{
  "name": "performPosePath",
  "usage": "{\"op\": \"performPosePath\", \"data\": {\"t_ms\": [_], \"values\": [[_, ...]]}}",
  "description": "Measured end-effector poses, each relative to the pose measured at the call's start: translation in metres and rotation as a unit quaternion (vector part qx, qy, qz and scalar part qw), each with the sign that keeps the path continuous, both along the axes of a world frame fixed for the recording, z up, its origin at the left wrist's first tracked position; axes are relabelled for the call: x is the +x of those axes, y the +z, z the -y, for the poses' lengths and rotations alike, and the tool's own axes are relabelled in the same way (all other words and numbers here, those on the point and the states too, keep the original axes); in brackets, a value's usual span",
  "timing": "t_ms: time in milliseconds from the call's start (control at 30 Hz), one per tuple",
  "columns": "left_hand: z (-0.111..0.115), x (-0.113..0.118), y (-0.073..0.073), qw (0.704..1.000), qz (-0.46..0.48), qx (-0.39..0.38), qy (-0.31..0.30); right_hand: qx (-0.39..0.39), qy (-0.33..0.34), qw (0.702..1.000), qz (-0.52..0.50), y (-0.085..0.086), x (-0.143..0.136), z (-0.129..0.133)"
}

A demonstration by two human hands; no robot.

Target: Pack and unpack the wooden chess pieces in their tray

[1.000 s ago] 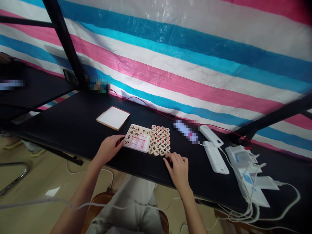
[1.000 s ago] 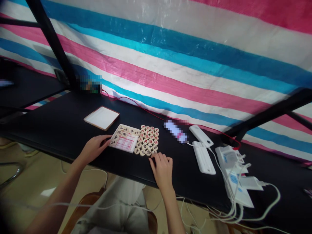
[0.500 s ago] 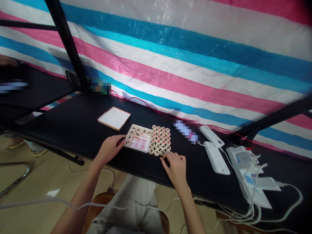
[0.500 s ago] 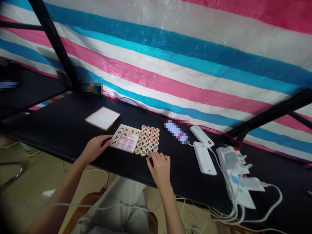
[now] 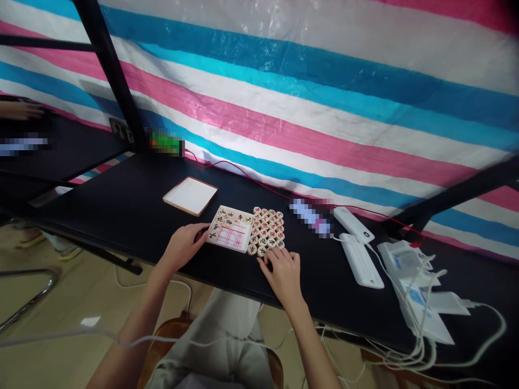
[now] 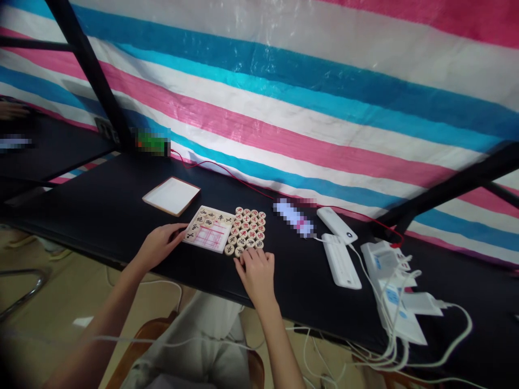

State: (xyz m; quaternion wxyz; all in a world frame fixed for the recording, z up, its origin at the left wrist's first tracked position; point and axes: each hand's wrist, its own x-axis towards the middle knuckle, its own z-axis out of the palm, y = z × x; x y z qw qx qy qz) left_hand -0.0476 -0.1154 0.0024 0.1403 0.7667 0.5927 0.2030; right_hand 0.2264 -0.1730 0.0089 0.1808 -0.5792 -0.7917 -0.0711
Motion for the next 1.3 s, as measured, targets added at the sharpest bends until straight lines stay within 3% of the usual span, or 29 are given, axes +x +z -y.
{"op": "performPosePath", "data": {"t_ms": [367,567,667,833,933,1033,1167,1300], "values": [[0.001,0.000,0.001,1.000,0.013,0.003,-0.003,-0.005,0.007,1.000,0.004,0.000,-0.015,-0.006],[0.000,0.000,-0.004,1.000,0.025,0.011,-0.008,0.016,0.037,0.997,-0.063,0.007,-0.023,-0.004],[0.000,-0.001,-0.006,0.999,0.030,0.019,-0.007,0.030,0.044,0.997,-0.058,0.022,-0.038,-0.024],[-0.001,-0.002,-0.008,0.999,0.035,0.029,-0.008,0.014,0.106,0.992,0.064,0.040,-0.069,-0.077],[0.000,-0.003,-0.009,0.999,0.034,0.041,-0.005,-0.001,0.124,0.987,0.103,0.036,-0.082,-0.090],[0.001,-0.002,-0.010,0.999,0.014,0.049,0.001,-0.001,0.105,0.989,0.105,0.027,-0.087,-0.087],[0.008,0.002,-0.013,0.996,-0.031,0.075,0.031,-0.003,0.109,0.992,0.069,0.019,-0.088,-0.080],[0.016,0.001,-0.016,0.994,-0.042,0.090,0.045,-0.021,0.121,0.992,0.006,0.022,-0.084,-0.077]]}}
